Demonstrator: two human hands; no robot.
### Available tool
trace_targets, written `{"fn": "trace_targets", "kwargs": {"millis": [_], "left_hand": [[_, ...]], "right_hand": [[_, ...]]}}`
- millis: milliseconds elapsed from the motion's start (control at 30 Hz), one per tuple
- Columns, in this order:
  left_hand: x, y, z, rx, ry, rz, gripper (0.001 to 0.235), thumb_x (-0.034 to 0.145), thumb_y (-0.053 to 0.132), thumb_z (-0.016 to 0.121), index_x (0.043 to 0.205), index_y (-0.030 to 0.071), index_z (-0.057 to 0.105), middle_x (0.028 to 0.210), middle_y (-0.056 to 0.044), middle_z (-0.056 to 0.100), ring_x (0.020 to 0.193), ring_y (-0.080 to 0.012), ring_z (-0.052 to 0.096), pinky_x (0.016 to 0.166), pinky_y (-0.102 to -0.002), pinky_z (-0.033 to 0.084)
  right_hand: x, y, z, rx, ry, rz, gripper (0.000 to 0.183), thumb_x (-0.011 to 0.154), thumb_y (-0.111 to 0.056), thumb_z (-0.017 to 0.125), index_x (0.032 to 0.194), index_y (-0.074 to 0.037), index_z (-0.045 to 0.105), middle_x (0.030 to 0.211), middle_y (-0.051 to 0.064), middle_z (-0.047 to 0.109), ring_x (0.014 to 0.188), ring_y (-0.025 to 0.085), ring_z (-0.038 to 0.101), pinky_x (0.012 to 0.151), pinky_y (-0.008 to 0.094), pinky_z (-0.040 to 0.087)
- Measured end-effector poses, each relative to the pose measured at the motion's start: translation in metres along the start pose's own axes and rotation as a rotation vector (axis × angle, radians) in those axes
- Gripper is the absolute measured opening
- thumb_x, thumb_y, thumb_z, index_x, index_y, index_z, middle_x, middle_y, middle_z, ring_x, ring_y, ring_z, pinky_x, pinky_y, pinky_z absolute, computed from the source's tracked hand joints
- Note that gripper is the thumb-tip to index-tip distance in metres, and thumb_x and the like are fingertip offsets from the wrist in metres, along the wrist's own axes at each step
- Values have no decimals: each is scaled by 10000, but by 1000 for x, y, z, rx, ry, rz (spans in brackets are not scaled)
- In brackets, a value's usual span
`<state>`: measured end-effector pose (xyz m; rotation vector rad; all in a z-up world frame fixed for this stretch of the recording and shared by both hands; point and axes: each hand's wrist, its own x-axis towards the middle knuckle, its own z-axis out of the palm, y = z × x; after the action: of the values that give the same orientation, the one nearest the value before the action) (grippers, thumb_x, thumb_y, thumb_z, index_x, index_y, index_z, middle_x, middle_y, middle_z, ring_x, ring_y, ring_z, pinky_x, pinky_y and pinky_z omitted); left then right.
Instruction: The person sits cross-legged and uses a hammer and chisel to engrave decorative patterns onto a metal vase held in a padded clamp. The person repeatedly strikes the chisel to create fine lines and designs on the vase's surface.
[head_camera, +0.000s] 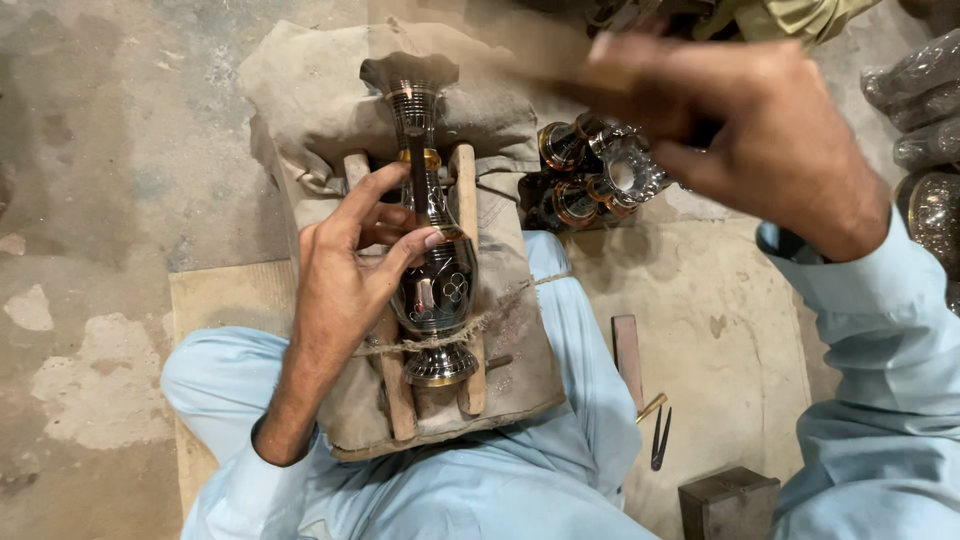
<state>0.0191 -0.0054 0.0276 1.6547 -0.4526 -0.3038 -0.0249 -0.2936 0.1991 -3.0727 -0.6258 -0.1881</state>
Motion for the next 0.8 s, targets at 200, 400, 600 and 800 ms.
{"fn": "trace_targets", "kwargs": {"millis": [200,400,600,800], "left_hand": [[9,9,-5,110,-79,73,565,861,121,829,1381,75,615,940,-124,792,869,-168,788,765,-317,640],[13,17,-10,107,-197,70,543,859,139,806,1374,115,634,956,-104,805,842,-180,796,763,-338,635],[21,20,-12,140,-314,100,539,870,163,765,1388,137,619,1006,-106,807,926,-209,800,788,-354,641],[27,21,-13,170,-399,150,534,860,145,770,1374,170,627,1004,-120,800,940,-223,802,796,-371,644]], "right_hand": [[-20,1,21,346,6,144,704,799,34,735,1471,-127,603,1128,127,737,919,219,738,819,328,598],[-56,-4,52,360,156,273,696,840,-11,755,1496,-148,566,1106,84,726,881,179,707,771,303,584],[-84,-22,71,334,249,360,691,856,-1,770,1498,-124,545,1105,112,705,879,242,679,808,340,560],[-110,-32,91,235,269,379,754,789,64,743,1506,-87,566,1075,153,701,890,248,679,790,350,543]]}}
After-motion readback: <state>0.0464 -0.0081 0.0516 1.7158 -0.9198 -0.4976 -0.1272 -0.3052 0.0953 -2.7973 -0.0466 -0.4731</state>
